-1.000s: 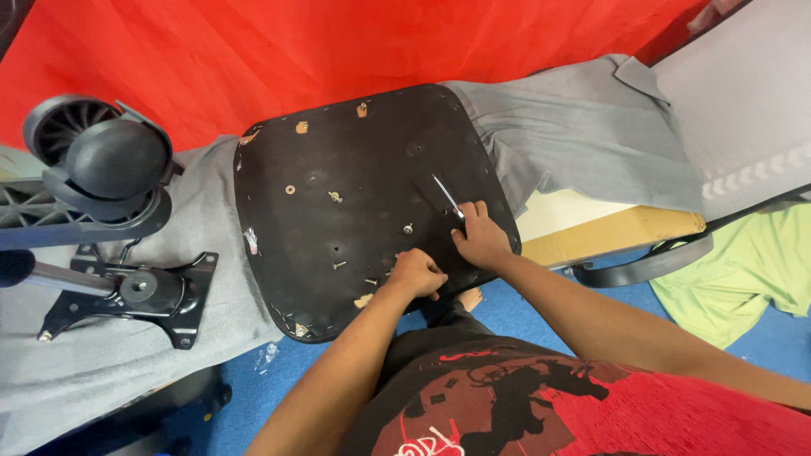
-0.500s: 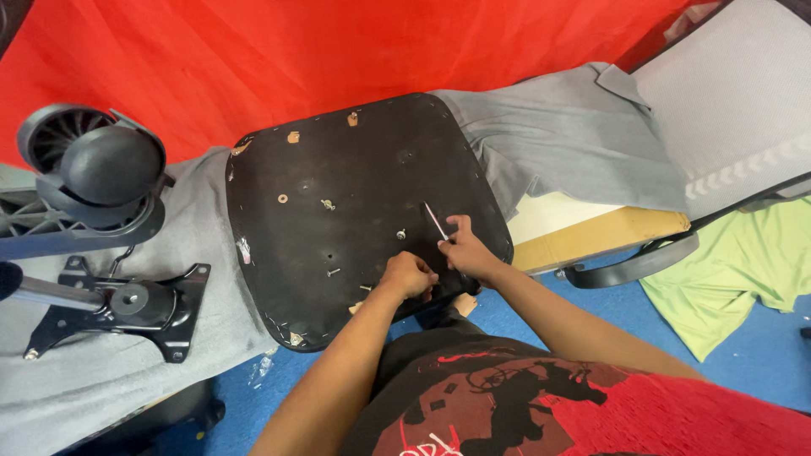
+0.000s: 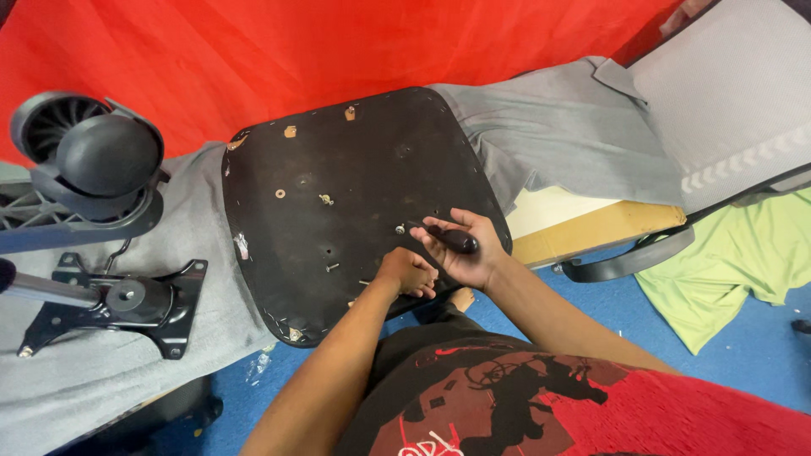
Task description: The person uses a screwdriver to tighten screws into the underside of an overturned chair seat. They repeatedly insert and turn screws into pre-drilled holes on the black base while standing in a room with a red backdrop.
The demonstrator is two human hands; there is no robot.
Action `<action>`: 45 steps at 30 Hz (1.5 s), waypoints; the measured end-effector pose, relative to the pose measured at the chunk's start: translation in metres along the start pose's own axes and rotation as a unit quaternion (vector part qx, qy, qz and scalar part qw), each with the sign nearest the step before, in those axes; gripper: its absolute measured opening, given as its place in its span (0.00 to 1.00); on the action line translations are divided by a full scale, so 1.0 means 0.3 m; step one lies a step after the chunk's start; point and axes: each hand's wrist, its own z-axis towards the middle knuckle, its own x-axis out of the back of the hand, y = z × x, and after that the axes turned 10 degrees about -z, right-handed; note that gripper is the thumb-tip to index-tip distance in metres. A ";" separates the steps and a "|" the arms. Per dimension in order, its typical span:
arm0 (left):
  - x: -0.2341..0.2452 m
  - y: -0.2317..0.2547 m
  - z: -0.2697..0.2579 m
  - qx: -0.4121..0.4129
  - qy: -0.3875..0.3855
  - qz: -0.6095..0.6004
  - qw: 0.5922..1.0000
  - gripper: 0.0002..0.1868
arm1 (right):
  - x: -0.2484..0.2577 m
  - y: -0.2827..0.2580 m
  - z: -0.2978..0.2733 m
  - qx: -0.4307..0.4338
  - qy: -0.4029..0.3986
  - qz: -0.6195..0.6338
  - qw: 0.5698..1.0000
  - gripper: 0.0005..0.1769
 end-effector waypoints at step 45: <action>-0.037 -0.059 0.070 0.003 0.090 -0.040 0.995 0.03 | -0.114 -0.111 -0.054 0.246 -0.157 -0.486 0.824 0.12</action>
